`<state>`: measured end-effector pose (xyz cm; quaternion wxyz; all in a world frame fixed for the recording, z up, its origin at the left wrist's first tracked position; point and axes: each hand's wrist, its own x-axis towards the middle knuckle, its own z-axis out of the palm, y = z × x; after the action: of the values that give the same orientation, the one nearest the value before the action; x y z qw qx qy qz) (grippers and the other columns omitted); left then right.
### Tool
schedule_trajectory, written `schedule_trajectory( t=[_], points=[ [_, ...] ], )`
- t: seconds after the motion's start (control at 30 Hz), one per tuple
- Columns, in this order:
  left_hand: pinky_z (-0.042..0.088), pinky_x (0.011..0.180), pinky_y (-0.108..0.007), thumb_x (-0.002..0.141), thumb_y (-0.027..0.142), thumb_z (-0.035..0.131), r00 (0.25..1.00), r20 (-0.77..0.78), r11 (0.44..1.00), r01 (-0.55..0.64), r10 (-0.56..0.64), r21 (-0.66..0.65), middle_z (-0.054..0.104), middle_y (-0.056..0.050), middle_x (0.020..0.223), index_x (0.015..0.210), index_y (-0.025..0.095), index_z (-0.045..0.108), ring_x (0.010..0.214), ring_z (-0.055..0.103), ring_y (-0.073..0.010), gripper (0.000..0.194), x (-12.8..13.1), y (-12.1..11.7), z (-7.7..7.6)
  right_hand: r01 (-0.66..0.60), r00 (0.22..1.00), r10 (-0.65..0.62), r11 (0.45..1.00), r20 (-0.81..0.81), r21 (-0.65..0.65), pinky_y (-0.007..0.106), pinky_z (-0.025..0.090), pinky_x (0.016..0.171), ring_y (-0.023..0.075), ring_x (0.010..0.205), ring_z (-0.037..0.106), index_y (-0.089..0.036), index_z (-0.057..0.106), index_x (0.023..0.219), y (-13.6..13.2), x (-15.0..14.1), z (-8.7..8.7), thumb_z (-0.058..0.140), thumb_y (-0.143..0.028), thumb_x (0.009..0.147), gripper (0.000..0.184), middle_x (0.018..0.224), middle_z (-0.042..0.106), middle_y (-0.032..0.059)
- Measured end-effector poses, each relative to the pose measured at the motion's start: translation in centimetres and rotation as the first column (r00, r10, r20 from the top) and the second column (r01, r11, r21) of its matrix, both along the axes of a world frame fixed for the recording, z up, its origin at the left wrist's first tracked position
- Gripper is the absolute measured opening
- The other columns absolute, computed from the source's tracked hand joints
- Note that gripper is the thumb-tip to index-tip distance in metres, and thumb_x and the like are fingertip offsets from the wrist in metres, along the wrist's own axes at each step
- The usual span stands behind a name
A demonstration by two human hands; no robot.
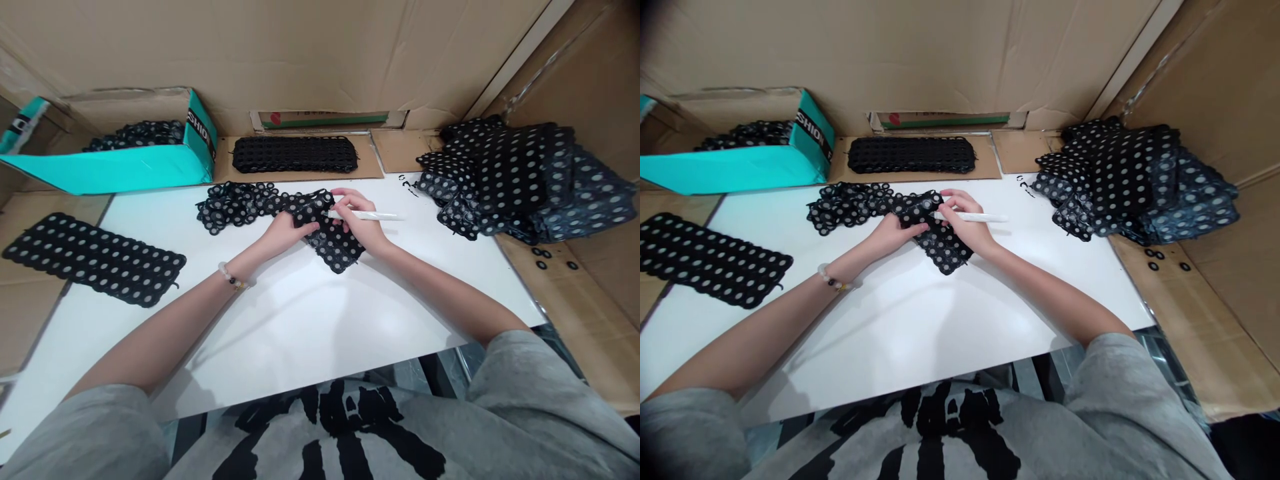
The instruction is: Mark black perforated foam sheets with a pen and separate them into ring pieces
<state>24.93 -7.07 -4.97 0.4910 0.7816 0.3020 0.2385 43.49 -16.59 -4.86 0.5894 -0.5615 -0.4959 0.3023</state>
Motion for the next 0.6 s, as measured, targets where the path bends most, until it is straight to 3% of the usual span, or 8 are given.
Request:
schedule_trajectory(
  t=[0.07, 0.13, 0.2, 0.3, 0.43, 0.6],
  points=[
    [0.046, 0.109, -0.046, 0.081, 0.05, 0.075, 1.0, -0.004, 0.999, -0.023, 0.023, -0.024, 0.072, -0.011, 0.129, 0.119, 0.016, 0.072, 0.121, 0.063, -0.0348, 0.051, 0.0, 0.3, 0.0, 0.063, 0.991, -0.072, 0.994, 0.108, 0.087, 0.034, 0.053, 0.071, 0.0186, 0.083, 0.064, -0.021, 0.064, 0.072, -0.1, 0.5, 0.2, 0.07, -0.057, 0.086, 0.038, 0.106, 0.067, 0.0073],
    [0.047, 0.107, -0.047, 0.082, 0.052, 0.073, 0.999, 0.018, 0.997, -0.032, 0.034, -0.074, 0.074, -0.012, 0.124, 0.114, 0.015, 0.073, 0.117, 0.065, -0.0347, 0.049, 0.0, 0.7, -0.3, 0.076, 0.985, -0.09, 0.993, 0.147, 0.094, 0.033, 0.052, 0.071, 0.0176, 0.077, 0.063, -0.021, 0.065, 0.074, -0.1, 0.7, 0.1, 0.067, -0.057, 0.088, 0.039, 0.085, 0.066, 0.0044],
    [0.05, 0.103, -0.046, 0.082, 0.052, 0.073, 0.997, 0.067, 0.99, -0.026, 0.035, -0.141, 0.075, -0.012, 0.121, 0.111, 0.015, 0.074, 0.115, 0.066, -0.0339, 0.047, 0.0, 1.1, -0.8, 0.035, 0.991, -0.038, 0.999, 0.127, 0.029, 0.03, 0.05, 0.066, 0.0155, 0.066, 0.06, -0.021, 0.067, 0.081, -0.3, 0.6, -0.2, 0.064, -0.058, 0.091, 0.038, 0.069, 0.061, 0.0001],
    [0.052, 0.099, -0.043, 0.082, 0.053, 0.072, 0.994, 0.105, 0.982, -0.008, 0.028, -0.187, 0.076, -0.011, 0.12, 0.109, 0.015, 0.074, 0.114, 0.067, -0.0328, 0.046, -0.1, 1.5, -1.2, -0.041, 0.993, 0.043, 0.999, 0.112, -0.021, 0.029, 0.051, 0.066, 0.0157, 0.068, 0.063, -0.021, 0.071, 0.091, -0.9, 0.0, -0.7, 0.069, -0.055, 0.088, 0.034, 0.074, 0.068, 0.0003],
    [0.051, 0.1, -0.044, 0.084, 0.053, 0.068, 0.999, -0.043, 1.0, 0.005, -0.005, -0.019, 0.077, -0.01, 0.11, 0.103, 0.015, 0.075, 0.109, 0.068, -0.0327, 0.042, -0.4, 1.1, -0.5, -0.154, 0.97, 0.153, 0.988, 0.189, -0.01, 0.033, 0.055, 0.077, 0.0203, 0.085, 0.07, -0.021, 0.075, 0.098, -2.2, 0.1, -1.3, 0.076, -0.044, 0.083, 0.028, 0.097, 0.076, 0.0061],
    [0.051, 0.1, -0.043, 0.076, 0.044, 0.076, 0.992, -0.123, 0.983, -0.004, 0.027, 0.186, 0.077, -0.009, 0.102, 0.094, 0.015, 0.074, 0.103, 0.068, -0.033, 0.034, -0.2, 0.4, 0.4, -0.195, 0.969, 0.199, 0.98, 0.149, -0.042, 0.032, 0.056, 0.076, 0.0197, 0.084, 0.071, -0.02, 0.073, 0.103, -2.7, 0.5, -1.6, 0.073, -0.036, 0.084, 0.025, 0.098, 0.076, 0.0066]
  ],
)
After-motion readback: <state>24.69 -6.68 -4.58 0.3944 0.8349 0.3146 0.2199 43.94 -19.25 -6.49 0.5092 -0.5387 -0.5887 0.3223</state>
